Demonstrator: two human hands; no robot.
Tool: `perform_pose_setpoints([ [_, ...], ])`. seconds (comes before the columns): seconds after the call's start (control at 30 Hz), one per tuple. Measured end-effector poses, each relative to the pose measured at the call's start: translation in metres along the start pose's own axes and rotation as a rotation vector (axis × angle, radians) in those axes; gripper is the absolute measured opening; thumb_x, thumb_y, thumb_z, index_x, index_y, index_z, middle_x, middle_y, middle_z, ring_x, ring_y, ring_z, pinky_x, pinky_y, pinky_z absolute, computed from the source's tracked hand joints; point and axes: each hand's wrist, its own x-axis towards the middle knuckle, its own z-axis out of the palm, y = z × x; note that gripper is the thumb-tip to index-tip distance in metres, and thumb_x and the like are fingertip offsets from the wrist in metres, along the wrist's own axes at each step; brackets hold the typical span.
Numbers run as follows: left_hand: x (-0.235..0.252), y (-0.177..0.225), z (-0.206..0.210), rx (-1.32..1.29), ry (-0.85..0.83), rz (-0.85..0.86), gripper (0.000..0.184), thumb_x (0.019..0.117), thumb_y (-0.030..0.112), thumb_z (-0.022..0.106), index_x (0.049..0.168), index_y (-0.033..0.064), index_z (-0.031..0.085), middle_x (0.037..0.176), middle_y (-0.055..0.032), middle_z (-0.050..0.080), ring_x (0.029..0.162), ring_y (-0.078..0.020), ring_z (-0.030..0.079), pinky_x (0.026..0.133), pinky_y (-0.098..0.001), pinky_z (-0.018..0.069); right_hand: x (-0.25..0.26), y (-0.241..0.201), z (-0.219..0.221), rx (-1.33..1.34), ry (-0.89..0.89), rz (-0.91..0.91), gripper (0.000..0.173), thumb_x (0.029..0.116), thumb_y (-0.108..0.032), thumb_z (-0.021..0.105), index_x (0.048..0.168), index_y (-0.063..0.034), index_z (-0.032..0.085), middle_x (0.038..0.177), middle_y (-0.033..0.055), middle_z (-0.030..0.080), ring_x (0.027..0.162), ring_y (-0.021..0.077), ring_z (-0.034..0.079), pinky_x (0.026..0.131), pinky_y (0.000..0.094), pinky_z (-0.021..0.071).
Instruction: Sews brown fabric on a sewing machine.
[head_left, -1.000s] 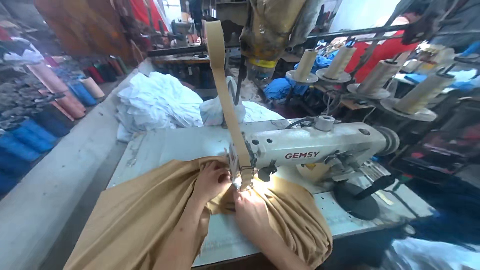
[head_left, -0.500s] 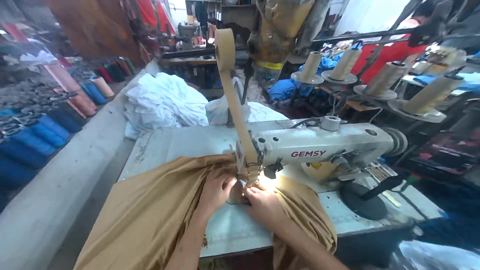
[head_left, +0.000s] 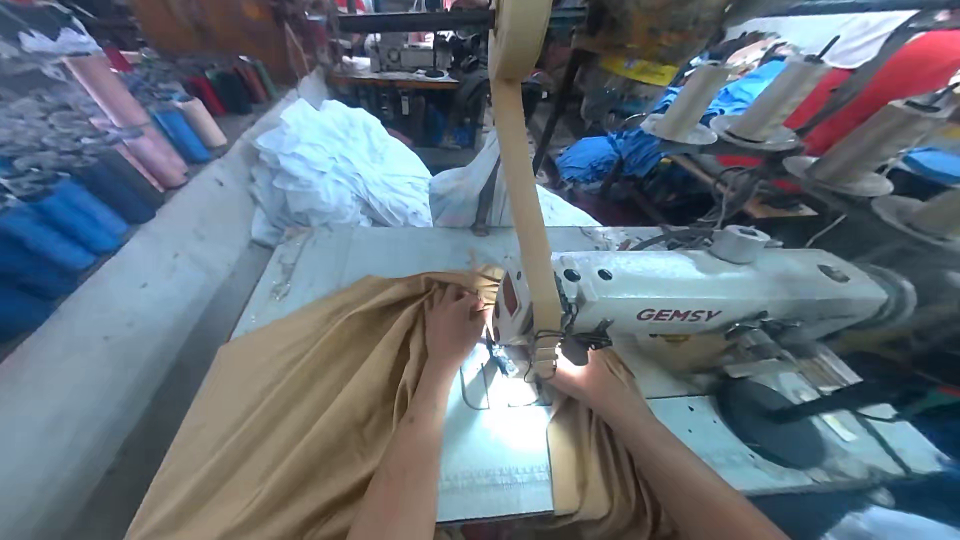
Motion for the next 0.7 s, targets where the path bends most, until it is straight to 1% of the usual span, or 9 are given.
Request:
perform_pose_setpoints([
  [0.1,0.008,-0.001,0.007,-0.119,0.096,0.045,0.026,0.0967,0.038,0.064,0.096,0.0186,0.08,0.11,-0.0025,0.072,0.112,-0.0249,0.063,0.106,-0.0543,0.0433,0.021,-0.01,0.009,-0.347,-0.504,0.05,0.042,0.1031,-0.026,0.056,0.131,0.0037,0.063,0.131,0.0243,0.065,0.126,0.0313,0.06,0.11,0.0461,0.0425],
  [0.17,0.006,0.0,0.007,-0.15,0.072,0.063,0.027,0.0992,0.035,0.061,0.098,0.0148,0.079,0.108,-0.0046,0.073,0.11,-0.0255,0.065,0.102,-0.0521,0.0462,0.028,-0.014,0.012,-0.413,-0.615,0.074,0.042,0.1049,-0.025,0.053,0.135,0.0031,0.061,0.137,0.0262,0.061,0.131,0.0357,0.056,0.112,0.0503,0.0392],
  [0.27,-0.008,0.0,-0.001,-0.256,0.046,0.011,0.029,0.1017,0.035,0.059,0.108,0.0147,0.078,0.106,-0.0036,0.075,0.105,-0.0184,0.069,0.098,-0.0431,0.0529,0.017,-0.004,0.012,-0.36,-0.44,0.063,0.04,0.1039,-0.028,0.052,0.13,-0.0007,0.065,0.129,0.0222,0.066,0.126,0.0315,0.06,0.109,0.0495,0.0427],
  [0.33,-0.028,-0.005,-0.007,-0.392,0.066,-0.012,0.031,0.1015,0.04,0.061,0.105,0.0131,0.076,0.095,-0.0005,0.074,0.09,-0.01,0.07,0.087,-0.0339,0.0573,-0.011,0.006,0.006,-0.368,-0.172,-0.003,0.041,0.1005,-0.038,0.053,0.123,-0.0098,0.071,0.109,0.0151,0.073,0.106,0.0292,0.07,0.093,0.0528,0.0552],
  [0.4,-0.065,-0.008,-0.021,-0.449,0.07,-0.026,0.039,0.1021,0.045,0.059,0.104,0.0098,0.075,0.088,-0.0024,0.073,0.081,-0.0098,0.069,0.08,-0.0332,0.0581,-0.042,0.009,-0.011,-0.367,-0.122,-0.049,0.046,0.1011,-0.046,0.055,0.127,-0.0106,0.071,0.094,0.0134,0.073,0.086,0.0319,0.072,0.076,0.0567,0.0582],
  [0.47,-0.122,-0.007,-0.037,-0.369,0.03,-0.036,0.043,0.1039,0.047,0.054,0.103,0.009,0.075,0.084,-0.0045,0.072,0.076,-0.0136,0.069,0.074,-0.0371,0.0585,-0.076,0.004,-0.024,-0.19,-0.125,-0.024,0.043,0.1007,-0.05,0.057,0.115,-0.0109,0.07,0.078,0.0055,0.067,0.067,0.0206,0.065,0.062,0.0453,0.0561],
  [0.53,-0.189,-0.002,-0.05,-0.291,-0.016,-0.045,0.044,0.1048,0.046,0.052,0.105,0.0096,0.075,0.084,-0.0051,0.072,0.076,-0.017,0.07,0.073,-0.0415,0.0594,-0.1,-0.014,-0.033,0.06,-0.282,-0.101,0.032,0.1068,-0.035,0.047,0.116,-0.0116,0.068,0.074,0.0013,0.063,0.06,0.0121,0.058,0.055,0.0353,0.0523],
  [0.63,-0.279,0.008,-0.062,-0.27,0.031,0.017,0.035,0.1054,0.038,0.054,0.103,0.0102,0.075,0.082,-0.0018,0.071,0.071,-0.0122,0.068,0.066,-0.0344,0.0602,-0.103,-0.072,-0.035,0.161,-0.659,-0.348,0.034,0.105,-0.014,0.045,0.133,-0.013,0.065,0.084,0.0033,0.066,0.068,0.0131,0.061,0.064,0.0358,0.0561],
  [0.7,-0.321,0.021,-0.081,-0.245,0.014,0.112,0.028,0.1031,0.034,0.06,0.1,0.0125,0.077,0.088,-0.0012,0.075,0.074,-0.0118,0.071,0.067,-0.0337,0.0622,-0.099,-0.119,-0.019,-0.053,-0.792,-0.497,0.034,0.0952,-0.01,0.06,0.127,-0.0155,0.07,0.101,0.0084,0.073,0.087,0.0252,0.07,0.077,0.0515,0.0577],
])
